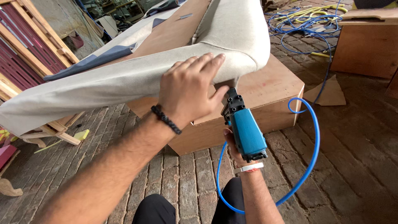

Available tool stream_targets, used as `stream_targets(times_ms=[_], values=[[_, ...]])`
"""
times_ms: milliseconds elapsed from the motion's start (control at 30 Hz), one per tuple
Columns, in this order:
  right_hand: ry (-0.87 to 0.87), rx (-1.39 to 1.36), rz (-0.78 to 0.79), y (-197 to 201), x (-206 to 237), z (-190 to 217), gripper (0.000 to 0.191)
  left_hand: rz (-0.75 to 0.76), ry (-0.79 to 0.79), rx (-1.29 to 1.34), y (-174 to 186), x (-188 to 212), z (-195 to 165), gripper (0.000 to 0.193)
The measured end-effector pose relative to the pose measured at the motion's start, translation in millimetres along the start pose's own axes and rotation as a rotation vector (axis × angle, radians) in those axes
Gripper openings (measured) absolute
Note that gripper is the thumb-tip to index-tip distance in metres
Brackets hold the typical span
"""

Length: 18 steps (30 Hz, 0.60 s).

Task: The person staples beige fabric onto a wooden furniture frame using a pneumatic staple gun. They pull and smooth the fabric along the edges and corners, then fire staples to secure it. The person briefly walks to a nearby table to retrieve a staple strip and returns to continue stapling.

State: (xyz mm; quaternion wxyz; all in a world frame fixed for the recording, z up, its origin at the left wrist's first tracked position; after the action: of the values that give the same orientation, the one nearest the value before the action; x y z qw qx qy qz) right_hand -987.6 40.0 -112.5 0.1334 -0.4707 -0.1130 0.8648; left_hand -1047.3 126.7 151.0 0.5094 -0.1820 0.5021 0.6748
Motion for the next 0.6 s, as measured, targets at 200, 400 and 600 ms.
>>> stream_targets(times_ms=[200, 400, 600], values=[[0.047, 0.054, 0.015, 1.4, -3.5, -2.3, 0.019, -0.073, 0.049, -0.103, -5.6, -4.6, -11.3, 0.046], [0.155, 0.249, 0.047, -15.2, -29.7, 10.8, 0.019, -0.147, 0.035, -0.222, -8.5, -0.3, -10.5, 0.027], [0.208, 0.241, 0.043, -22.0, -35.6, 15.7, 0.017, -0.048, 0.012, -0.124, 0.9, -2.9, -8.8, 0.047]])
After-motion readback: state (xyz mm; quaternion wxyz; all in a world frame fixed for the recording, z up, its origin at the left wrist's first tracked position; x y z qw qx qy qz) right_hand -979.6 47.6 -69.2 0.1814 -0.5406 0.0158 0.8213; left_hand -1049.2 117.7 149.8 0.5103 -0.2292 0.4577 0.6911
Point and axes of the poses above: each hand's wrist, its own x-axis away from the middle knuckle, its own y-axis out of the back of the hand, z = x × y, the point moved 7 cm from there along -x, towards the middle knuckle, and after that the axes turned 10 degrees about y, right-handed, at the moved point
